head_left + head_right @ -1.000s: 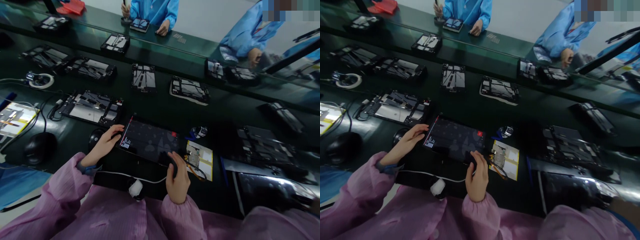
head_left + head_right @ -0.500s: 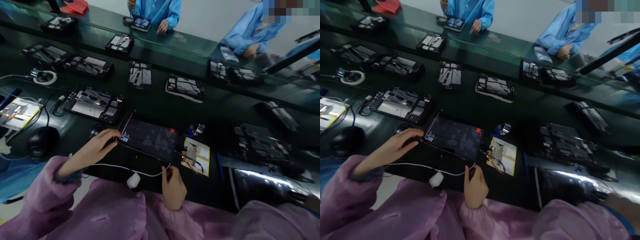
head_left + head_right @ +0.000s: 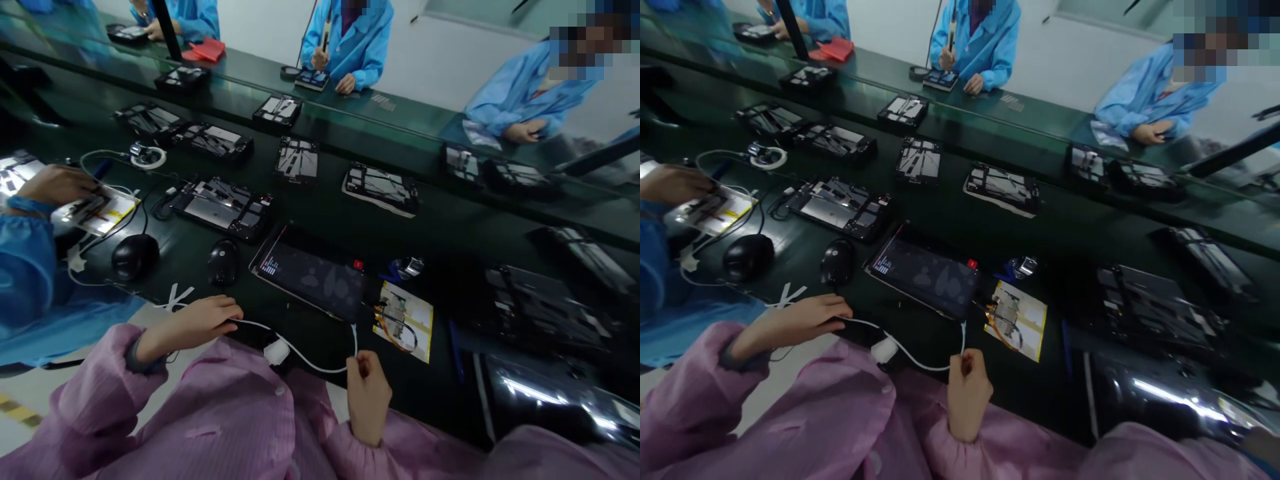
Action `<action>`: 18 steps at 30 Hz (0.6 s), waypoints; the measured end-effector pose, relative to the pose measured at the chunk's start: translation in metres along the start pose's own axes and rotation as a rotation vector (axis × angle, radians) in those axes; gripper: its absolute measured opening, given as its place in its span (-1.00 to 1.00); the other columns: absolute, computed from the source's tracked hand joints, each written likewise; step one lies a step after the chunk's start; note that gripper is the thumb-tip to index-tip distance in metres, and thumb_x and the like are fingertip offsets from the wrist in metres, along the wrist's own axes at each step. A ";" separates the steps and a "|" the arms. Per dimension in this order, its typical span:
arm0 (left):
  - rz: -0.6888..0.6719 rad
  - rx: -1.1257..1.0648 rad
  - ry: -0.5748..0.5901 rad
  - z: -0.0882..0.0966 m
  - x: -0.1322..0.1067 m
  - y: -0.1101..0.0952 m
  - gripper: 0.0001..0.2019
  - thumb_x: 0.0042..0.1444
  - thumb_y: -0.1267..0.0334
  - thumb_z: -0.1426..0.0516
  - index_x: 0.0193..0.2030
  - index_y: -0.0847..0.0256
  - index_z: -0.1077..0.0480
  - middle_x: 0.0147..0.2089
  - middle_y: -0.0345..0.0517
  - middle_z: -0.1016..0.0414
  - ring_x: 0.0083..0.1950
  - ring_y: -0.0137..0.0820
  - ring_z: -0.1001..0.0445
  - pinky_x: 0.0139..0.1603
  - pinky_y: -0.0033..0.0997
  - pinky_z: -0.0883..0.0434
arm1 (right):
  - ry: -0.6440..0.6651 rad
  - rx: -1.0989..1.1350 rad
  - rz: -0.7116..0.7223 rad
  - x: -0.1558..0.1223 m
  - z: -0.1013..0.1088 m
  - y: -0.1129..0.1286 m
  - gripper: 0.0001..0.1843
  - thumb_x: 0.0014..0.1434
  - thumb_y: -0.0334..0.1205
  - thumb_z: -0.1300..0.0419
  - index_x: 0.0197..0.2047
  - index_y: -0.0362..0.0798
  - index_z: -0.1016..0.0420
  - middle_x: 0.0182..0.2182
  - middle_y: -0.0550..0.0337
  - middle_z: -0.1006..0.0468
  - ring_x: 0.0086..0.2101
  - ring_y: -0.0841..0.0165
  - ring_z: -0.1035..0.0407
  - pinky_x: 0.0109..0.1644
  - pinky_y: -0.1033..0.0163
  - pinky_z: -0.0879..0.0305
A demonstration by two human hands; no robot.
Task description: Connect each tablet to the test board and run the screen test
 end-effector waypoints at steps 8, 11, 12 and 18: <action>-0.275 0.090 -0.144 0.041 0.060 -0.067 -0.39 0.06 -0.01 -0.19 0.26 -0.05 -0.20 0.25 -0.05 -0.29 0.26 -0.07 -0.26 0.25 -0.10 -0.16 | 0.015 0.755 -0.019 -0.023 -0.002 -0.011 -0.84 0.05 -0.16 -0.13 -0.30 -0.03 -0.30 -0.31 0.18 -0.45 -0.38 0.38 -0.40 -0.36 0.26 -0.39; -0.422 0.200 -0.044 0.036 0.123 -0.111 -0.04 -0.15 -0.16 -0.27 0.37 -0.07 0.04 0.44 -0.02 0.09 0.43 0.06 0.14 0.33 0.06 0.05 | -0.030 0.974 0.019 -0.002 0.000 0.003 -0.79 0.18 -0.12 -0.08 -0.13 0.01 -0.28 -0.30 0.23 -0.40 -0.54 0.53 -0.28 -0.53 0.37 -0.27; -0.440 0.243 0.024 0.029 0.147 -0.121 0.02 -0.18 -0.22 -0.25 0.39 -0.05 0.10 0.46 0.00 0.17 0.44 0.07 0.21 0.34 0.10 0.10 | -0.044 0.969 0.026 0.008 0.002 0.008 -0.78 0.22 -0.09 -0.05 -0.11 0.00 -0.30 -0.38 0.28 -0.36 -0.59 0.57 -0.20 -0.57 0.41 -0.18; -0.162 0.301 0.006 0.004 0.265 -0.121 -0.23 0.18 -0.24 0.15 0.35 0.32 -0.04 0.34 0.21 -0.13 0.35 -0.02 -0.09 0.29 -0.02 -0.04 | -0.154 0.480 0.208 0.043 0.013 0.019 -0.72 0.29 -0.15 0.03 -0.11 -0.06 -0.43 -0.43 0.21 -0.40 -0.47 0.48 -0.32 -0.33 0.32 -0.30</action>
Point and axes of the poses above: each hand's wrist, its own x-axis towards the middle knuckle, its own z-axis out of the back of the hand, y = z × x, the point moved 5 cm from there along x, towards the middle knuckle
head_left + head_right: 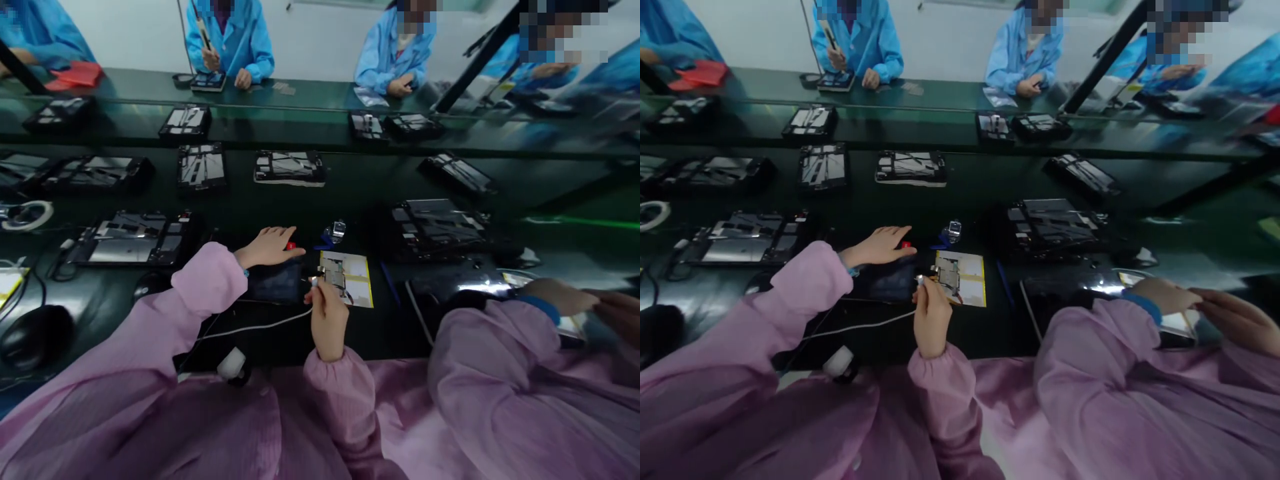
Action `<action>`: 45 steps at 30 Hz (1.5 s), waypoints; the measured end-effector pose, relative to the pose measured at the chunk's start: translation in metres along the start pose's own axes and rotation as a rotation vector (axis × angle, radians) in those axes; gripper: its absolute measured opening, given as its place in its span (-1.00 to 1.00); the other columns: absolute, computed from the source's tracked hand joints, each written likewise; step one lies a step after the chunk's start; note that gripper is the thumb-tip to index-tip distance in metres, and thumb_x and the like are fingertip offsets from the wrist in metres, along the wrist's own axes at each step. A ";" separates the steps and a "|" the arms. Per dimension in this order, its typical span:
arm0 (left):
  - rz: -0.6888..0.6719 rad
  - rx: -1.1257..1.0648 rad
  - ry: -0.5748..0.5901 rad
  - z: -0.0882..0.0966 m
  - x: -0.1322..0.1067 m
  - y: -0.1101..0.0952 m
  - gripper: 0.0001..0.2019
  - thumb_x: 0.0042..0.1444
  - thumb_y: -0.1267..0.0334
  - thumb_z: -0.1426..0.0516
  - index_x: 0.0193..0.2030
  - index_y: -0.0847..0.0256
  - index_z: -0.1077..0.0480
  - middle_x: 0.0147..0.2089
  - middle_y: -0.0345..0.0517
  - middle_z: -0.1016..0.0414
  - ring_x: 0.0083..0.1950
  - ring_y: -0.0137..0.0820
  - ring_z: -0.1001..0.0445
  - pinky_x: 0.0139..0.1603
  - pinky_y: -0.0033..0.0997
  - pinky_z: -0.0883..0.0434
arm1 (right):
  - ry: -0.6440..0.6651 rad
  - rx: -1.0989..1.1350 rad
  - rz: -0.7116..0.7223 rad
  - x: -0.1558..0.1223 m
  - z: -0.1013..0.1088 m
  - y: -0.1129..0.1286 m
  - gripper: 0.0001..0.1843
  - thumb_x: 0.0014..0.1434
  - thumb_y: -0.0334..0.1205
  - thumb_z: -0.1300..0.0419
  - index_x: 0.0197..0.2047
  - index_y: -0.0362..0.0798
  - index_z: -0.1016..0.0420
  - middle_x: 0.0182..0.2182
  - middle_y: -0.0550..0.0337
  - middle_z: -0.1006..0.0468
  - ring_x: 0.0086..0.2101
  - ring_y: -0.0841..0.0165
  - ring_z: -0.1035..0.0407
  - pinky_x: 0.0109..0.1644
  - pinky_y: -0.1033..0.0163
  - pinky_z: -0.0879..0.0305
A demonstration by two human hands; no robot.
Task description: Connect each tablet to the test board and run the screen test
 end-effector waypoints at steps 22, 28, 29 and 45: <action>-0.201 -0.089 -0.042 -0.029 -0.020 -0.024 -0.65 0.28 0.04 0.06 0.00 0.17 -0.40 0.01 -0.06 -0.47 0.07 -0.29 -0.40 0.11 -0.20 -0.28 | 0.200 -0.475 0.286 -0.022 -0.002 -0.040 -0.76 0.31 -0.20 0.00 -0.30 0.00 -0.45 -0.43 0.17 -0.52 -0.35 0.35 -0.32 -0.24 0.28 -0.16; 0.122 0.013 -0.411 0.011 -0.082 0.045 -0.56 0.29 0.03 0.11 0.21 0.15 -0.25 0.24 0.01 -0.29 0.27 -0.21 -0.24 0.30 -0.11 -0.16 | 0.184 -0.354 0.252 -0.021 0.000 -0.039 -0.78 0.31 -0.21 -0.01 -0.26 0.01 -0.48 -0.39 0.17 -0.53 -0.31 0.35 -0.34 -0.19 0.27 -0.22; 0.208 0.009 -0.450 0.012 -0.098 0.063 -0.53 0.29 0.01 0.13 0.24 0.15 -0.21 0.27 0.03 -0.25 0.30 -0.19 -0.20 0.31 -0.09 -0.15 | 0.178 -0.336 0.248 -0.021 0.001 -0.040 -0.79 0.30 -0.22 -0.02 -0.25 0.01 -0.48 -0.39 0.18 -0.53 -0.31 0.35 -0.34 -0.20 0.27 -0.24; 0.513 -0.561 -0.445 -0.020 -0.169 0.136 -0.40 0.25 -0.14 0.12 0.33 0.12 -0.13 0.36 -0.11 -0.15 0.38 -0.26 -0.08 0.41 -0.16 0.04 | 0.252 -0.303 0.332 -0.010 -0.006 -0.030 -0.78 0.29 -0.29 -0.03 -0.23 0.00 -0.52 -0.36 0.18 -0.56 -0.30 0.36 -0.39 -0.15 0.24 -0.34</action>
Point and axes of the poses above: each hand's wrist, its own x-axis towards the middle knuckle, its own z-axis out of the back of the hand, y = z × x, the point moved 5 cm from there along x, towards the middle knuckle
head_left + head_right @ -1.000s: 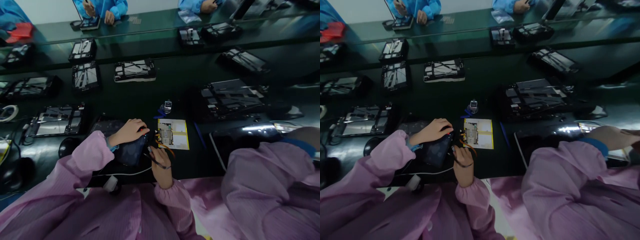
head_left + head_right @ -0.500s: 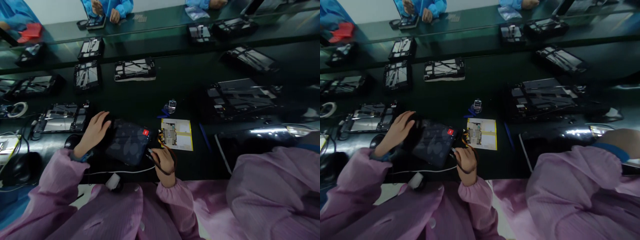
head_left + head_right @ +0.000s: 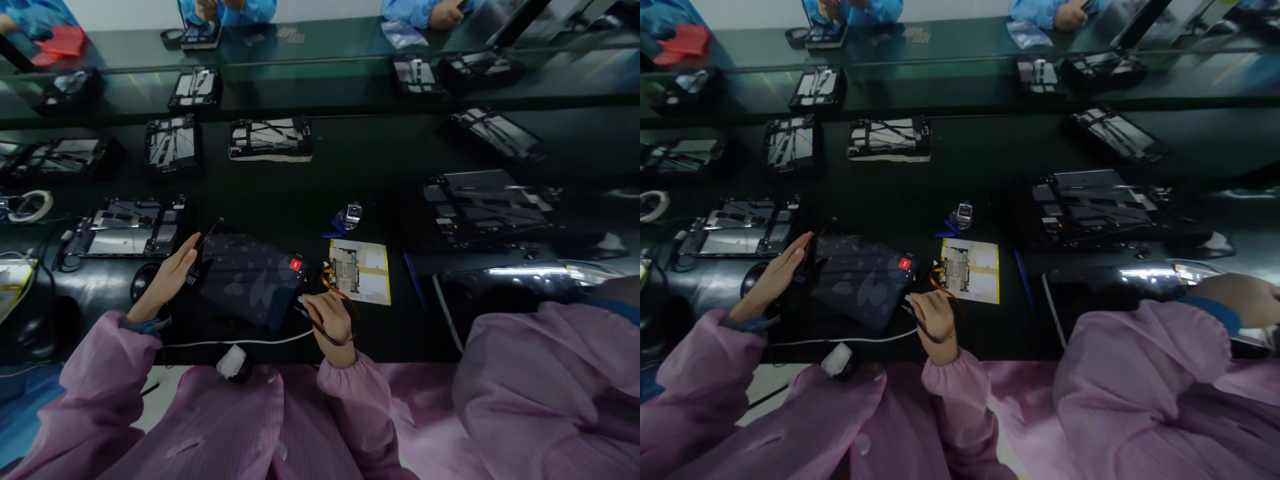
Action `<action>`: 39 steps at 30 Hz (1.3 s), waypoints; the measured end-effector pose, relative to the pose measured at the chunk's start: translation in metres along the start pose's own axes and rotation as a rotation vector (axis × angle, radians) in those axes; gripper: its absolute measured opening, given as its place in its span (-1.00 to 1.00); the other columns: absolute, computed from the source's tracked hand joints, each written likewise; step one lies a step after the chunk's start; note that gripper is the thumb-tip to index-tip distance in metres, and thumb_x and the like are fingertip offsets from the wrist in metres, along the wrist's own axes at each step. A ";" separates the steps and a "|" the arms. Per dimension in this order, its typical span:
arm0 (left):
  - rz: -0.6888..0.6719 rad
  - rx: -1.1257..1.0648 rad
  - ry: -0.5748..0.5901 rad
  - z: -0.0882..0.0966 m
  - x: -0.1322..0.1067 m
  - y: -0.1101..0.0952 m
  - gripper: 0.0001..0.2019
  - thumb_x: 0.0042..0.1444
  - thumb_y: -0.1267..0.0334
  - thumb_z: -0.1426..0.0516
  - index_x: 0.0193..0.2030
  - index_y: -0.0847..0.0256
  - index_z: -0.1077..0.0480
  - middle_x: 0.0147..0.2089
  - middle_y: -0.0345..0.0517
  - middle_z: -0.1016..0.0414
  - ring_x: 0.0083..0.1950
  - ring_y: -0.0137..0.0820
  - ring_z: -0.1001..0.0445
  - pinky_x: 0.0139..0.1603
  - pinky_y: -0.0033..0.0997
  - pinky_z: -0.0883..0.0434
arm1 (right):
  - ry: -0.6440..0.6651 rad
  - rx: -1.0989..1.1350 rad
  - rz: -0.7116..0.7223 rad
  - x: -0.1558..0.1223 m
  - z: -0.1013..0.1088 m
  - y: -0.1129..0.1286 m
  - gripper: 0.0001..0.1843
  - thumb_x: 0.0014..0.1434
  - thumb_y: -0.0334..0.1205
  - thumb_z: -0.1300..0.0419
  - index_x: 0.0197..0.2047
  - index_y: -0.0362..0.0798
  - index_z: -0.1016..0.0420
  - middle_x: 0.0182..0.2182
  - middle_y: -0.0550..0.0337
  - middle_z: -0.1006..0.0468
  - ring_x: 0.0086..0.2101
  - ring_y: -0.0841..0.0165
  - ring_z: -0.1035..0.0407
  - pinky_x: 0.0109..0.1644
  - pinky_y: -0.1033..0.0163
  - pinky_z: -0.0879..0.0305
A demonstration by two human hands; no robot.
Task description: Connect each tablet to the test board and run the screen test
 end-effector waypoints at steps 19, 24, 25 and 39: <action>0.051 -0.208 0.050 -0.001 -0.004 -0.005 -0.36 0.27 -0.13 0.17 0.36 0.21 -0.05 0.41 -0.09 -0.02 0.42 -0.35 0.03 0.42 -0.25 0.11 | 0.000 -0.027 -0.093 0.012 -0.006 -0.013 -0.71 0.25 -0.08 -0.03 -0.15 -0.02 -0.50 -0.26 0.11 -0.58 -0.24 0.31 -0.47 -0.06 0.19 -0.36; 0.036 -0.257 0.105 0.000 -0.014 -0.004 -0.37 0.27 -0.12 0.18 0.40 0.11 0.09 0.45 -0.21 0.14 0.44 -0.39 0.15 0.42 -0.29 0.14 | 0.031 -0.077 -0.295 0.015 -0.007 -0.029 -0.56 0.19 0.14 0.00 -0.18 -0.02 -0.50 -0.32 0.10 -0.58 -0.32 0.29 -0.47 -0.18 0.22 -0.37; 0.038 -0.274 0.110 0.000 -0.015 -0.004 -0.37 0.27 -0.12 0.18 0.40 0.10 0.08 0.45 -0.21 0.13 0.44 -0.38 0.15 0.43 -0.28 0.14 | 0.048 -0.083 -0.300 0.016 -0.007 -0.030 -0.54 0.18 0.16 0.01 -0.19 -0.02 -0.51 -0.33 0.10 -0.58 -0.32 0.29 -0.46 -0.19 0.22 -0.36; -0.025 -0.343 0.101 0.004 -0.013 -0.003 -0.46 0.31 -0.04 0.21 0.37 0.07 -0.03 0.43 -0.20 0.08 0.42 -0.39 0.07 0.42 -0.22 0.04 | 0.051 -0.089 -0.308 0.019 -0.007 -0.030 -0.50 0.14 0.20 -0.05 -0.20 -0.06 -0.53 -0.27 0.04 -0.58 -0.25 0.21 -0.45 -0.14 0.14 -0.33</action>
Point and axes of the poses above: each hand's wrist, its own x-axis towards the middle knuckle, its own z-axis out of the back of the hand, y = z × x, the point moved 5 cm from there along x, towards the middle knuckle
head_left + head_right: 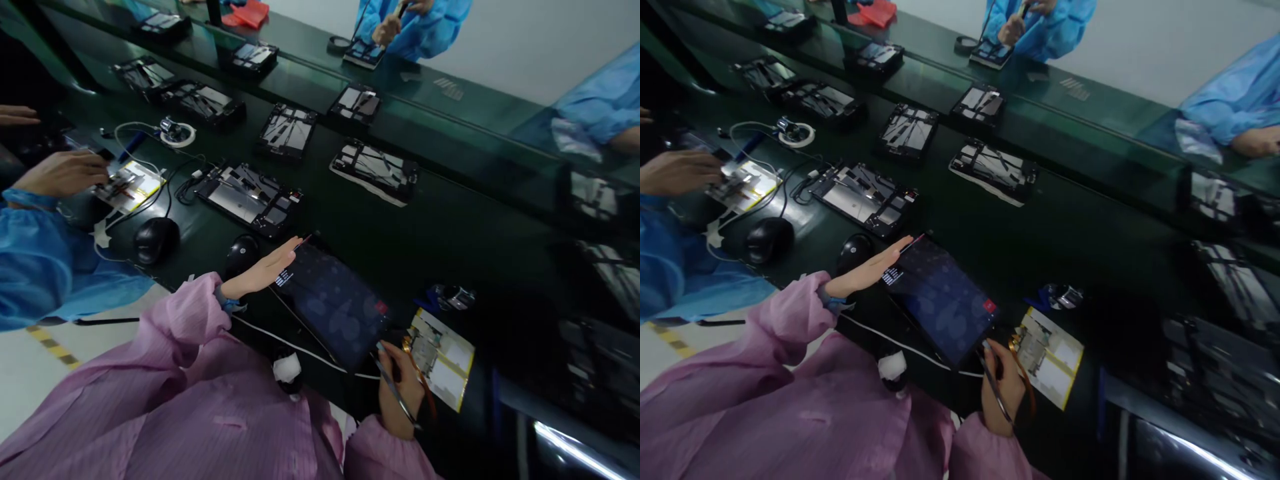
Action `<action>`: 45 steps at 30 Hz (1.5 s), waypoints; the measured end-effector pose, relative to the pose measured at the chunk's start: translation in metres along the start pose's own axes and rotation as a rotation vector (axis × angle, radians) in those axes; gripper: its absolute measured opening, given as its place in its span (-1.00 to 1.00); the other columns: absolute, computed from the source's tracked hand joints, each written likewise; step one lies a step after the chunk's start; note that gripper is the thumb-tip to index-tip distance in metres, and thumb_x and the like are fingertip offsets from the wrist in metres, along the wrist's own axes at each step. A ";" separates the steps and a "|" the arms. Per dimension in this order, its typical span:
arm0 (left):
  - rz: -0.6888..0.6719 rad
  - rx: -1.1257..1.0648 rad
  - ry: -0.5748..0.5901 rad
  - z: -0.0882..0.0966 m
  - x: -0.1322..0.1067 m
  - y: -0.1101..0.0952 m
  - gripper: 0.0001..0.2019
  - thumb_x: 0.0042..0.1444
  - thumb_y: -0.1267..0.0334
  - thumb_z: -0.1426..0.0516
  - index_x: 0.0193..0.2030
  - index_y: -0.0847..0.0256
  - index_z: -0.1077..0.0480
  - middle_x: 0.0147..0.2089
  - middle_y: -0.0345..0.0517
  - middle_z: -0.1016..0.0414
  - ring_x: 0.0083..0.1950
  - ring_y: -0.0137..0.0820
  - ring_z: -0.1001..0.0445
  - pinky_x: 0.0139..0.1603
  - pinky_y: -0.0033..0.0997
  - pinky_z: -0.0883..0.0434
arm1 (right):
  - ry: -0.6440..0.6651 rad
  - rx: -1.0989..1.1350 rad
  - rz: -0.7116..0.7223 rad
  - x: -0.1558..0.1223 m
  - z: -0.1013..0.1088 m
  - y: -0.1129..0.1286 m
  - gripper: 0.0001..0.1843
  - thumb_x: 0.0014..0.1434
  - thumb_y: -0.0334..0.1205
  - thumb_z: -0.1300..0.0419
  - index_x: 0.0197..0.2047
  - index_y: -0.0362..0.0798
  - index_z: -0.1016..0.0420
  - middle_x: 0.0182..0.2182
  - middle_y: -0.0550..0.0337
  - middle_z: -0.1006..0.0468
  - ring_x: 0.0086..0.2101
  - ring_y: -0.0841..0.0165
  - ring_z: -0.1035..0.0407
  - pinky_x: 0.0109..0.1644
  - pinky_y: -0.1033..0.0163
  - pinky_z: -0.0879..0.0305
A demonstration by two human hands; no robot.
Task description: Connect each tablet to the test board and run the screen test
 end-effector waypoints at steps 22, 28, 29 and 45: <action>-0.005 -0.077 -0.084 -0.006 -0.006 0.001 -0.39 0.28 -0.11 0.21 0.35 0.19 -0.07 0.40 -0.15 -0.06 0.41 -0.38 -0.01 0.41 -0.29 0.03 | -0.006 0.056 0.064 -0.003 0.003 0.009 -0.63 0.18 0.05 -0.06 -0.18 -0.04 -0.53 -0.30 0.12 -0.58 -0.32 0.32 -0.46 -0.19 0.25 -0.36; 0.003 -0.133 -0.063 -0.005 -0.004 0.000 -0.43 0.29 -0.09 0.18 0.34 0.12 -0.10 0.41 -0.21 -0.03 0.41 -0.39 0.01 0.42 -0.29 0.08 | -0.017 0.039 0.096 0.000 0.003 0.009 -0.59 0.18 0.09 -0.05 -0.21 -0.04 -0.55 -0.27 0.09 -0.60 -0.24 0.26 -0.47 -0.11 0.18 -0.36; 0.005 -0.156 -0.064 -0.005 -0.003 0.000 -0.43 0.28 -0.09 0.17 0.33 0.13 -0.11 0.41 -0.21 -0.03 0.41 -0.38 0.01 0.42 -0.29 0.08 | -0.017 0.039 0.105 0.000 0.003 0.010 -0.58 0.18 0.08 -0.04 -0.20 -0.04 -0.55 -0.25 0.08 -0.59 -0.22 0.25 -0.47 -0.08 0.17 -0.35; -0.004 -0.200 -0.083 -0.003 -0.002 0.001 -0.45 0.29 -0.07 0.18 0.32 0.09 -0.12 0.39 -0.26 -0.06 0.40 -0.36 -0.02 0.42 -0.25 0.04 | 0.051 0.038 0.007 0.003 0.000 0.008 -0.51 0.12 0.20 -0.11 -0.16 -0.05 -0.52 -0.28 0.06 -0.56 -0.31 0.29 -0.44 -0.15 0.17 -0.38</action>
Point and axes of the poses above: each hand's wrist, its own x-axis towards the middle knuckle, its own z-axis out of the back of the hand, y = z × x, the point moved 5 cm from there along x, towards the middle knuckle
